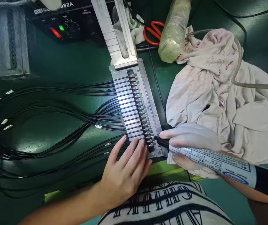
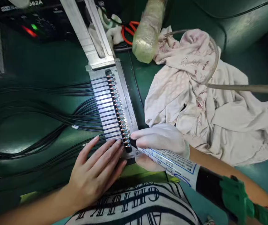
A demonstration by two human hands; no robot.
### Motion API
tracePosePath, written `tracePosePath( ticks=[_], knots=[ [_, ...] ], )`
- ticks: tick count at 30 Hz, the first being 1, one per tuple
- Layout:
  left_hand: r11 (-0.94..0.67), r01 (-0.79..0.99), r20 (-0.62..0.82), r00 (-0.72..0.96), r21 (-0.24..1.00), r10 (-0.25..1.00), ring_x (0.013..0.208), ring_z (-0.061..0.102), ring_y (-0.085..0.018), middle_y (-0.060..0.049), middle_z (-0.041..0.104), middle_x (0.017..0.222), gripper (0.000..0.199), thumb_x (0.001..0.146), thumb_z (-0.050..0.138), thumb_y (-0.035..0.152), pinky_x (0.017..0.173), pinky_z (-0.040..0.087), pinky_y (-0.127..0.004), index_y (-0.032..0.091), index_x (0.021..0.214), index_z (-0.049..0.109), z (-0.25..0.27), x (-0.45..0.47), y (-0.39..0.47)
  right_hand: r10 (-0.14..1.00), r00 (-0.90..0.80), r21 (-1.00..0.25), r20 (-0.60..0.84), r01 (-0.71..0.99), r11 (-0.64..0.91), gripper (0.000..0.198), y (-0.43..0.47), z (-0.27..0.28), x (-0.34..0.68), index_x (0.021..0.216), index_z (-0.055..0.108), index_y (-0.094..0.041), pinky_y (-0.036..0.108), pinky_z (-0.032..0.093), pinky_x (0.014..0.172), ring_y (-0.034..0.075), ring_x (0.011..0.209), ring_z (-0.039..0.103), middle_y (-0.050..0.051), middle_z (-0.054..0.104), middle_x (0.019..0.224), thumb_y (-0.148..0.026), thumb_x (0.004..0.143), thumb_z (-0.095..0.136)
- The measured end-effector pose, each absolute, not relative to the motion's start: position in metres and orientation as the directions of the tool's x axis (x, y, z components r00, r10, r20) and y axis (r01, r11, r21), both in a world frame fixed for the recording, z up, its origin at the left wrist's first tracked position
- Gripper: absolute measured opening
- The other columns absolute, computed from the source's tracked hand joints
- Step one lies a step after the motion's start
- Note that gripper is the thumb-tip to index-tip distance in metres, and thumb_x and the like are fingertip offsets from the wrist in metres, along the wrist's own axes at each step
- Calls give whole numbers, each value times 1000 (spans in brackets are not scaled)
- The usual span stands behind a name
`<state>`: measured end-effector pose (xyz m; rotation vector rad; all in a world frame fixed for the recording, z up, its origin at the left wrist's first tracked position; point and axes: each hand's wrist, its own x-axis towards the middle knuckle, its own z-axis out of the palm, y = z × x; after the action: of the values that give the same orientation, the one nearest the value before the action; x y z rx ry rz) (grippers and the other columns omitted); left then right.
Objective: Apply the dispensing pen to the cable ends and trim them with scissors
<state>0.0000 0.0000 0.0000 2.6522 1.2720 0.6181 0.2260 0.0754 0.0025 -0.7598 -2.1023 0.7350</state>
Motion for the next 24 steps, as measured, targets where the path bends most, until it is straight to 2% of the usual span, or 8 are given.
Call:
tracePosePath(
  ticks=[9,13,18,24],
  knots=[
    [-628,726,290,560,280,776,105,70,-27,-14,75,112,26,85,72,16,115,35,-49,3,108,70,3,-3,0,704,-534,-733,468,210,647,16,78,4,229,98,62,-17,24,60,77,14,90,74,13,76,96,-26,86,63],
    [-625,729,291,556,279,778,105,70,-27,-14,75,112,25,86,71,16,115,36,-49,3,108,70,2,-3,0,729,-518,-730,447,260,632,13,76,3,227,98,61,-20,23,60,75,12,86,74,9,77,94,-26,86,63],
    [-630,725,293,561,279,775,104,71,-27,-13,75,111,24,87,70,16,114,38,-49,4,107,70,2,-3,0,705,-538,-719,463,238,653,14,78,2,228,97,62,-17,22,60,78,14,88,74,12,77,94,-26,86,64],
    [-629,728,296,559,273,775,107,70,-27,-12,75,112,24,87,70,18,113,38,-50,5,107,70,1,-3,-1,696,-562,-715,447,243,656,14,79,4,229,100,60,-19,23,60,79,14,88,74,12,77,96,-27,88,62]
  ],
)
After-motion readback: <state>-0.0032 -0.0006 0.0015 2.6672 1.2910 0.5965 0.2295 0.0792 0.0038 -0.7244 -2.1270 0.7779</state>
